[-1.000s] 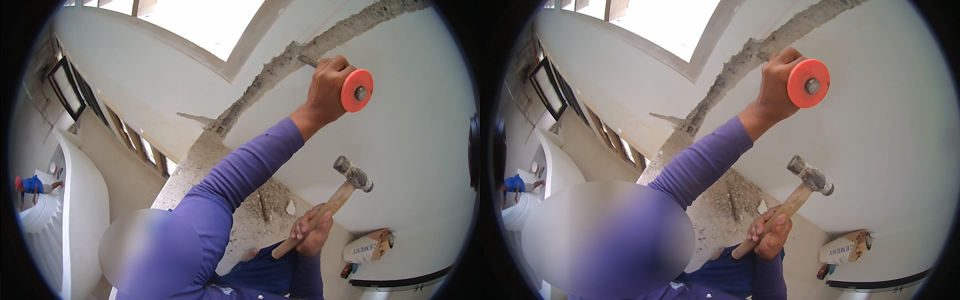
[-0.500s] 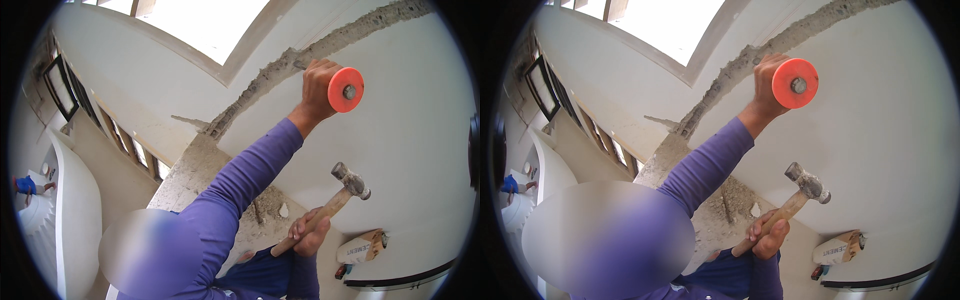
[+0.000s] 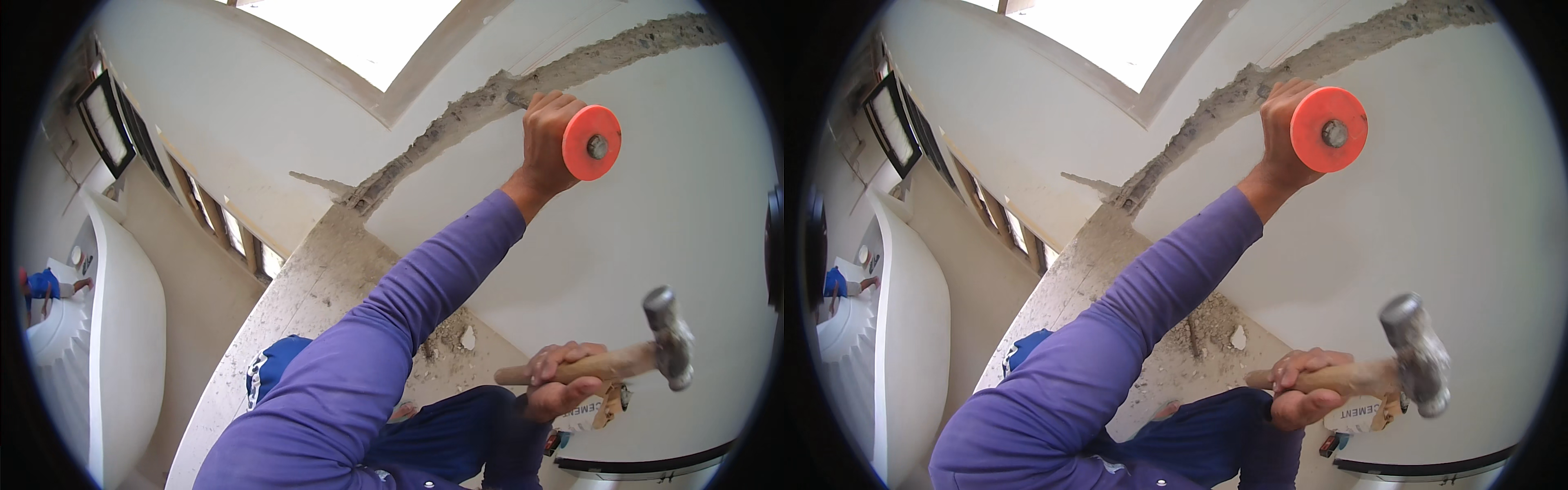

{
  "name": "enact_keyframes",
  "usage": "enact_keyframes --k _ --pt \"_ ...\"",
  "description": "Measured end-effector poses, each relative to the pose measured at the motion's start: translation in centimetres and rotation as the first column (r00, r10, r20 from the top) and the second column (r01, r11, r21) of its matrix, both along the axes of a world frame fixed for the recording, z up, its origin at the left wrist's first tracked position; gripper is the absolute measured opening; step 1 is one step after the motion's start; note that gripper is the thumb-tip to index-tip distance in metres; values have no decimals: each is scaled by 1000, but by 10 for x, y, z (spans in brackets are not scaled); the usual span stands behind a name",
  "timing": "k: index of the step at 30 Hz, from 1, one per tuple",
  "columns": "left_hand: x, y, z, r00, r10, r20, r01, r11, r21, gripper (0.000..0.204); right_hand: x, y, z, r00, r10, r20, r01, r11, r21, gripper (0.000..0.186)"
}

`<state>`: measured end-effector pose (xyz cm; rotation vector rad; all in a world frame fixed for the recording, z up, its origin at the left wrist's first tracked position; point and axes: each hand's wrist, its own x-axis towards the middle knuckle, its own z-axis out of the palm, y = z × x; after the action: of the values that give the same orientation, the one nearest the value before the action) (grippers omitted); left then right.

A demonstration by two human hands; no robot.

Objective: The person uses a hammer and a red-handled chisel to chip away at a concrete ledge on a spiral staircase. They repeatedly strike the chisel to remove material and occasionally clear debris by hand.

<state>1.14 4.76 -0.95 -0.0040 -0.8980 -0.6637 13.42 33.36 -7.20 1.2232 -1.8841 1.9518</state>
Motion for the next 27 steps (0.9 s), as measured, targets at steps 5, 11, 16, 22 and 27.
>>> enact_keyframes --k 5,11,16,22,27 --pt "2 -4 -4 1000 -12 17 12 1000 -6 18 0 -25 66 897 -122 -425 62 986 -154 73" --pt "4 -7 7 990 -54 -127 59 998 33 19 -57 -65 75 853 -194 -485 356 895 270 45" --pt "16 -18 9 987 -85 -135 97 992 85 11 -12 -65 103 893 -194 -407 234 971 51 56" --pt "14 -18 25 989 -71 -130 89 987 137 12 -2 -68 125 770 -20 -638 -125 975 -182 61" --pt "20 -40 16 983 34 -179 -5 987 159 10 -35 -97 126 795 -26 -606 406 766 499 41"
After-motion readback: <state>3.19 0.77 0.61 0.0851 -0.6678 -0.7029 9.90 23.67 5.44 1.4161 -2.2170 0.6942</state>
